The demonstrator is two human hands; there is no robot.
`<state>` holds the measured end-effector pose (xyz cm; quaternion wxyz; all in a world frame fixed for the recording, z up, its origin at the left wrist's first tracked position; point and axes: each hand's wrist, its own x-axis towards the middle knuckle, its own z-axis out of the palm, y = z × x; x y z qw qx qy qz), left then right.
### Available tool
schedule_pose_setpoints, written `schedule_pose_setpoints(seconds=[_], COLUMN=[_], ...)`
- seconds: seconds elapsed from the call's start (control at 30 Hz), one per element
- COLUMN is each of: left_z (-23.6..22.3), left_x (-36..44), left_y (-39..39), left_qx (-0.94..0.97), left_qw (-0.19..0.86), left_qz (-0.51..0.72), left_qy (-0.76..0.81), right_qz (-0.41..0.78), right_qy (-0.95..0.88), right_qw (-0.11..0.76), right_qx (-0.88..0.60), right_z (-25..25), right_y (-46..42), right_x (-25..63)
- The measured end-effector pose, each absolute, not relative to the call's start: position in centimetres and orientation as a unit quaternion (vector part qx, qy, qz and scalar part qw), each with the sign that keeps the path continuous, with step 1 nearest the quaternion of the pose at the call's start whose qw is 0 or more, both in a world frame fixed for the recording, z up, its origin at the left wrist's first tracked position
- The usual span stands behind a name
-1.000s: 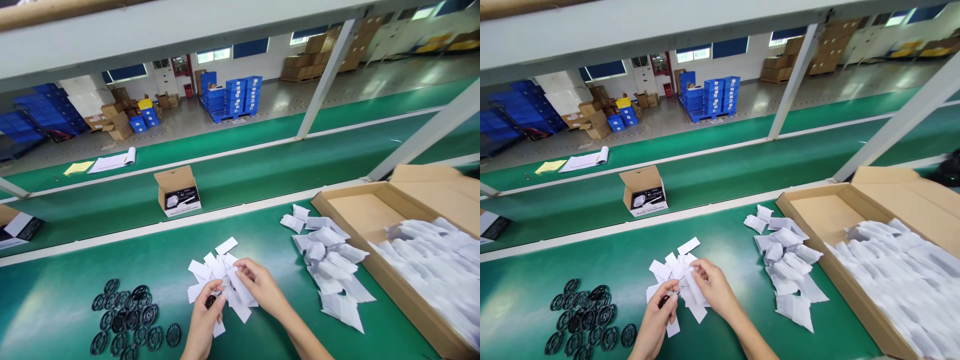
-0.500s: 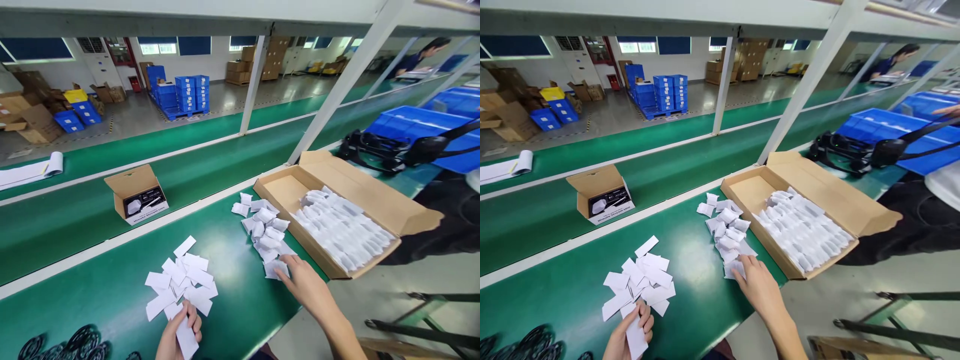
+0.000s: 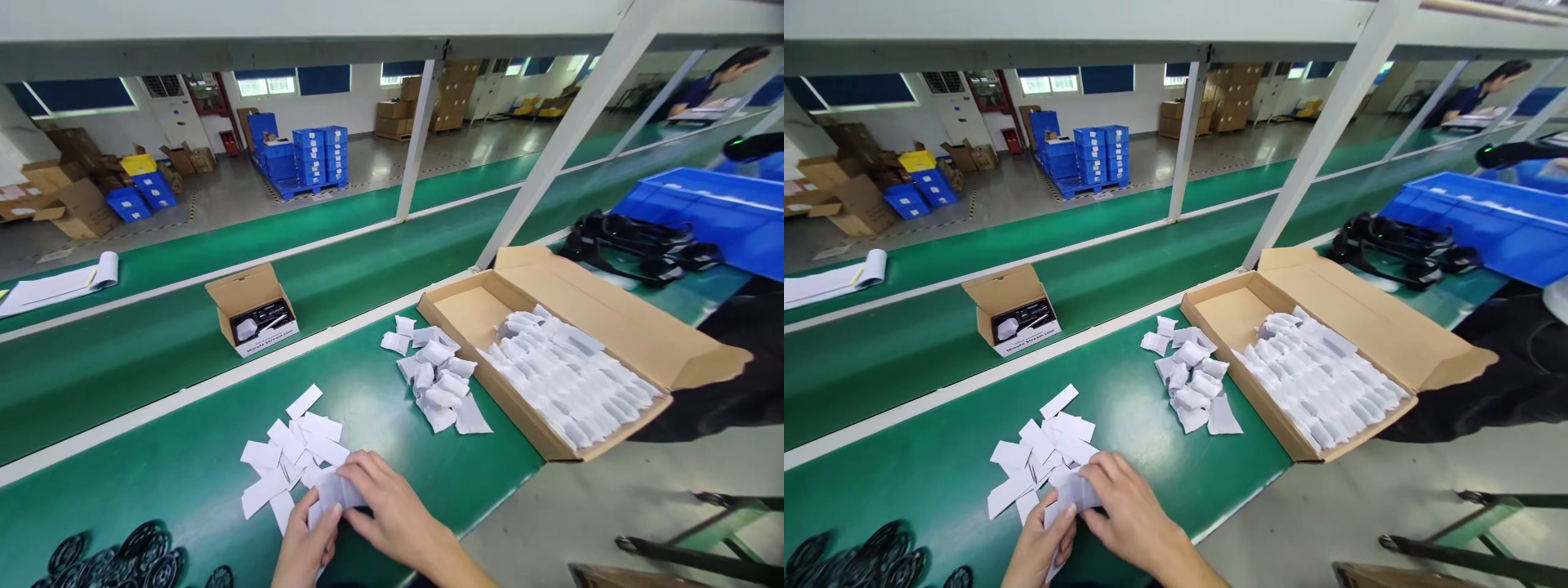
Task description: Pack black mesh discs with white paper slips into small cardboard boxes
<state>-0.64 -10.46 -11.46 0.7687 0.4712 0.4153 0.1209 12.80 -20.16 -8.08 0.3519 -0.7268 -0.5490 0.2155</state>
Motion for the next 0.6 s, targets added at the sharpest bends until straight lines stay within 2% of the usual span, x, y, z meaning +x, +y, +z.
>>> schedule_pose_setpoints(seconds=[0.17, 0.3, 0.4, 0.47, 0.6], left_z=[-10.7, -9.7, -9.3, -9.2, -9.2], left_x=[-1.2, -1.0, -0.6, -0.3, 0.5], left_y=[-9.0, -8.1, -7.7, -7.2, -5.8], left_qx=[0.430, 0.392, 0.398, 0.416, 0.458], left_qw=[0.781, 0.802, 0.805, 0.809, 0.780], left_qz=[0.163, 0.187, 0.193, 0.201, 0.262], left_qy=[0.422, 0.411, 0.395, 0.364, 0.336], right_qz=[0.225, 0.226, 0.231, 0.269, 0.429], right_qy=[-0.572, -0.618, -0.622, -0.573, -0.407], right_qw=[0.407, 0.401, 0.452, 0.509, 0.618], right_qx=[-0.676, -0.637, -0.596, -0.583, -0.519], right_z=[-7.3, -7.9, -8.5, -8.6, -8.2], right_y=[-18.5, -17.8, -17.0, -16.1, -14.0], right_x=[13.4, 14.1, 14.3, 14.4, 14.4])
